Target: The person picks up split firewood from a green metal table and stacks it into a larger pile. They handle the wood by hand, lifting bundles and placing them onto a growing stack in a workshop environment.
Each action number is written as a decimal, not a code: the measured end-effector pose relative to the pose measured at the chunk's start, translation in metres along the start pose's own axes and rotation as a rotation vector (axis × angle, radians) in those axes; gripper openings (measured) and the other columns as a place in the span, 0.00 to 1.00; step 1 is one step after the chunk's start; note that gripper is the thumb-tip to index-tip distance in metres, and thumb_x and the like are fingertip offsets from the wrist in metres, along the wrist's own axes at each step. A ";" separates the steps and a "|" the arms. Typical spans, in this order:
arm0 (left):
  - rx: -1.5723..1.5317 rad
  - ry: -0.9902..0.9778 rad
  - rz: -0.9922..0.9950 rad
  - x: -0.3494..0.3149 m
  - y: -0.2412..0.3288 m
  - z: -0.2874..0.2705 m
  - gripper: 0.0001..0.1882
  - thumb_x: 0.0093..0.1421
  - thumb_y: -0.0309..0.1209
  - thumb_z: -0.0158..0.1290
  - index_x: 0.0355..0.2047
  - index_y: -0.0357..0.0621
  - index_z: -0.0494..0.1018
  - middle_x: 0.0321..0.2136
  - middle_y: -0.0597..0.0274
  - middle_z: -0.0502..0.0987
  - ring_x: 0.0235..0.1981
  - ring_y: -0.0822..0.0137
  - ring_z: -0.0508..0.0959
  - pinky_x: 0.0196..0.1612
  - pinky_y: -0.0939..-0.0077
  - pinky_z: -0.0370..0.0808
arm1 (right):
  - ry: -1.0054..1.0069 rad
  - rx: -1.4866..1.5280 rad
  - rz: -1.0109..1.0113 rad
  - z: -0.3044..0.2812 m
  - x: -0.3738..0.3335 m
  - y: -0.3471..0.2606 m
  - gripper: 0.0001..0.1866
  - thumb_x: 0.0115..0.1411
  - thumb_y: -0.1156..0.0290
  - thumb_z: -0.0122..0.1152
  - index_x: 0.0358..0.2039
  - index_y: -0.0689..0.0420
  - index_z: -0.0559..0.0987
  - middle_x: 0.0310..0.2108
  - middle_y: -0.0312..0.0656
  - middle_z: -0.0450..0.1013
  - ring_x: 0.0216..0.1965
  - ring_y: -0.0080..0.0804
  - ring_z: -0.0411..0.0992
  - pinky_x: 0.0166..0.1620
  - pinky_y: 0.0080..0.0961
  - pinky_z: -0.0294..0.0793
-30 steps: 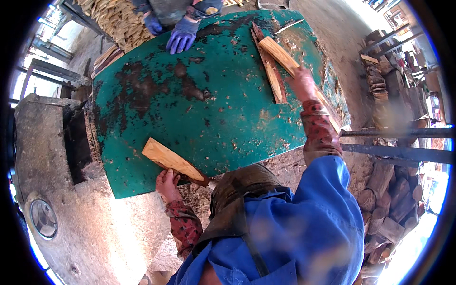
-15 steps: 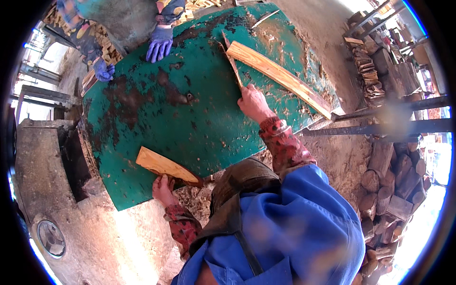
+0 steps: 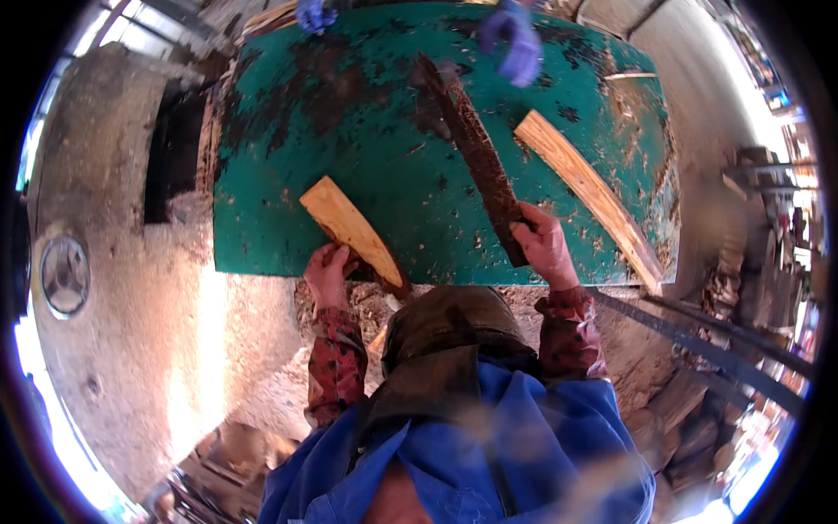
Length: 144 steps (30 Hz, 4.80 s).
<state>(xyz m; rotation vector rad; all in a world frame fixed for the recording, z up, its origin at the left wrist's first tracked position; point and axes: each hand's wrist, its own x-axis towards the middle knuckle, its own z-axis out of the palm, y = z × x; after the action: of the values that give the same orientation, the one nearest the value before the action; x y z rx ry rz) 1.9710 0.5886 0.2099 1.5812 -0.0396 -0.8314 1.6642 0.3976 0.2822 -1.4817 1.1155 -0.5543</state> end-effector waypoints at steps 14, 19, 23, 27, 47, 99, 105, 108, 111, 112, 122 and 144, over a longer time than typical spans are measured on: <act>-0.237 0.050 0.041 -0.023 -0.007 -0.005 0.12 0.56 0.19 0.57 0.40 0.30 0.70 0.31 0.55 0.79 0.26 0.68 0.80 0.29 0.75 0.79 | -0.528 -0.022 -0.010 0.118 -0.010 0.004 0.26 0.54 0.78 0.53 0.56 0.64 0.71 0.42 0.39 0.76 0.39 0.18 0.71 0.43 0.19 0.71; -0.261 0.140 0.033 -0.029 0.004 -0.013 0.12 0.56 0.19 0.56 0.40 0.30 0.70 0.29 0.56 0.78 0.25 0.70 0.78 0.28 0.75 0.78 | -0.579 -0.206 -0.099 0.120 -0.009 0.005 0.27 0.53 0.77 0.54 0.56 0.63 0.71 0.40 0.42 0.76 0.37 0.20 0.71 0.42 0.20 0.71; -0.263 0.241 0.136 -0.013 -0.005 -0.022 0.14 0.55 0.20 0.58 0.41 0.33 0.71 0.29 0.61 0.77 0.27 0.72 0.77 0.29 0.77 0.77 | -0.637 -0.247 -0.067 0.123 -0.011 0.003 0.27 0.53 0.76 0.54 0.56 0.62 0.71 0.37 0.45 0.76 0.34 0.22 0.70 0.40 0.21 0.71; -0.368 0.317 0.229 0.006 -0.021 -0.028 0.14 0.54 0.20 0.58 0.42 0.32 0.70 0.30 0.60 0.76 0.29 0.71 0.77 0.29 0.76 0.78 | -0.607 -0.238 -0.173 0.134 -0.013 0.004 0.27 0.52 0.77 0.53 0.56 0.61 0.71 0.36 0.45 0.75 0.32 0.24 0.70 0.39 0.22 0.70; -0.011 0.233 0.132 0.032 -0.001 -0.020 0.14 0.51 0.26 0.62 0.37 0.35 0.76 0.30 0.63 0.79 0.26 0.72 0.77 0.20 0.79 0.73 | -0.589 -0.537 -0.348 0.128 -0.020 -0.009 0.27 0.51 0.76 0.52 0.55 0.60 0.72 0.32 0.51 0.69 0.33 0.46 0.71 0.39 0.35 0.71; -0.377 0.068 0.009 0.050 -0.005 -0.082 0.15 0.51 0.29 0.65 0.36 0.33 0.75 0.33 0.59 0.79 0.29 0.68 0.79 0.26 0.72 0.81 | -0.198 -0.708 -0.772 0.291 -0.005 -0.012 0.30 0.38 0.72 0.65 0.48 0.54 0.78 0.47 0.43 0.68 0.51 0.45 0.65 0.52 0.44 0.64; -0.340 0.071 -0.010 0.052 -0.003 -0.083 0.15 0.50 0.28 0.65 0.36 0.34 0.75 0.32 0.60 0.79 0.29 0.68 0.79 0.26 0.72 0.81 | -0.211 -0.683 -0.741 0.293 -0.007 -0.016 0.29 0.39 0.73 0.65 0.48 0.59 0.77 0.47 0.45 0.68 0.51 0.46 0.64 0.56 0.43 0.61; -0.360 0.060 -0.023 0.047 0.003 -0.080 0.15 0.51 0.28 0.65 0.36 0.34 0.75 0.33 0.60 0.79 0.30 0.68 0.79 0.26 0.72 0.81 | -0.227 -0.676 -0.738 0.289 -0.005 -0.018 0.29 0.40 0.73 0.65 0.48 0.58 0.77 0.47 0.44 0.68 0.51 0.46 0.65 0.55 0.43 0.62; -0.359 0.081 -0.015 0.045 0.004 -0.080 0.15 0.51 0.28 0.65 0.36 0.35 0.75 0.33 0.60 0.79 0.30 0.68 0.79 0.27 0.72 0.81 | -0.242 -0.677 -0.765 0.290 -0.001 -0.015 0.29 0.41 0.71 0.64 0.49 0.56 0.77 0.47 0.43 0.67 0.51 0.45 0.64 0.53 0.43 0.63; -0.354 0.094 -0.009 0.045 0.004 -0.081 0.14 0.51 0.27 0.64 0.37 0.35 0.75 0.33 0.60 0.79 0.31 0.68 0.79 0.27 0.72 0.81 | -0.256 -0.673 -0.763 0.290 0.000 -0.017 0.29 0.41 0.71 0.64 0.48 0.57 0.77 0.47 0.43 0.67 0.50 0.45 0.64 0.52 0.43 0.63; -0.353 0.086 0.004 0.040 0.006 -0.079 0.13 0.54 0.27 0.63 0.38 0.36 0.76 0.33 0.61 0.80 0.31 0.69 0.80 0.31 0.73 0.81 | -0.314 -0.639 -0.769 0.281 0.007 -0.020 0.30 0.41 0.70 0.66 0.49 0.56 0.76 0.46 0.43 0.66 0.49 0.46 0.64 0.50 0.44 0.63; -0.309 0.174 0.071 0.027 0.022 -0.069 0.14 0.53 0.26 0.62 0.38 0.33 0.75 0.31 0.60 0.80 0.27 0.69 0.80 0.27 0.76 0.79 | -0.461 -0.603 -0.809 0.268 0.020 -0.029 0.34 0.39 0.70 0.71 0.51 0.58 0.74 0.47 0.46 0.65 0.49 0.49 0.64 0.49 0.44 0.64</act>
<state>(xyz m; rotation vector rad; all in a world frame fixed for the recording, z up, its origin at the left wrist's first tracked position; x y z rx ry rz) 2.0363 0.6301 0.2125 1.3454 0.1507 -0.6090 1.9060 0.5094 0.2388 -2.4567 0.2761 -0.3803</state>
